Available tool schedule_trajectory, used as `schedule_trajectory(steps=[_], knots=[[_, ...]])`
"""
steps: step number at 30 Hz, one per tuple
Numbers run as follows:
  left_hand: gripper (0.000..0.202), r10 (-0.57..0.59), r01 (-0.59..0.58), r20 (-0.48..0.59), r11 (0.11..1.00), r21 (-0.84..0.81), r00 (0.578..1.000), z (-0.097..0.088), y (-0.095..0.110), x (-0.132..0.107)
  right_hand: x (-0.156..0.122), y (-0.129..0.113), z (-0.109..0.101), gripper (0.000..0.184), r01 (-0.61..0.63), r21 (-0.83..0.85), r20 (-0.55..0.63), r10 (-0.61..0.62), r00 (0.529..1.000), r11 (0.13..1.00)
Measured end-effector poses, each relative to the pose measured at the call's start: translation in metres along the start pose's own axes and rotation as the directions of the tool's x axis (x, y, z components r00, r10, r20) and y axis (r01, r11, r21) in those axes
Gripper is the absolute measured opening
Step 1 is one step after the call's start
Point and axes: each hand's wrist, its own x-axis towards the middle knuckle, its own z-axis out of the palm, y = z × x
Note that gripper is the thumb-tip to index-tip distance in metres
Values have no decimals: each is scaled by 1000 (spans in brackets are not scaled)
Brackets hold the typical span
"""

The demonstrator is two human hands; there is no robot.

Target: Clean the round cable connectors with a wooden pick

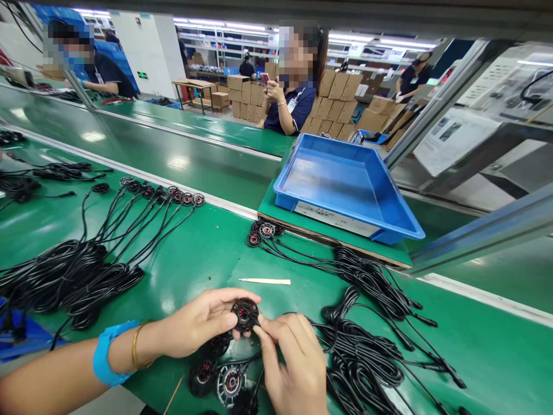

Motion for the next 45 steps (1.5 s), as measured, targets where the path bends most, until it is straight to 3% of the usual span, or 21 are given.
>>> schedule_trajectory(steps=[7,11,18,25,37,41,45], knots=[[35,-37,37,0,998,-58,999,1,-4,-1,-6,3,4,20,4,8,31,-4,1000,1000],[28,-66,66,-34,998,18,997,4,-7,-4,-7,-2,12,16,-37,-30,36,38,999,999],[20,62,-41,-84,971,235,995,11,-8,-2,-6,-8,17,17,3,-106,-25,-6,1000,994],[18,99,-85,-45,964,253,994,9,-7,-3,-6,-10,16,18,26,-107,-1,-27,1000,994],[17,202,-171,-88,946,275,975,13,-17,-9,-6,-19,14,18,-16,-55,-22,15,1000,998],[11,275,-215,-80,876,432,958,12,-13,-7,-4,-16,13,18,7,-72,-5,-8,1000,997],[17,280,-229,18,745,626,960,9,-9,-6,-11,-12,12,21,91,-132,18,-89,996,987]])
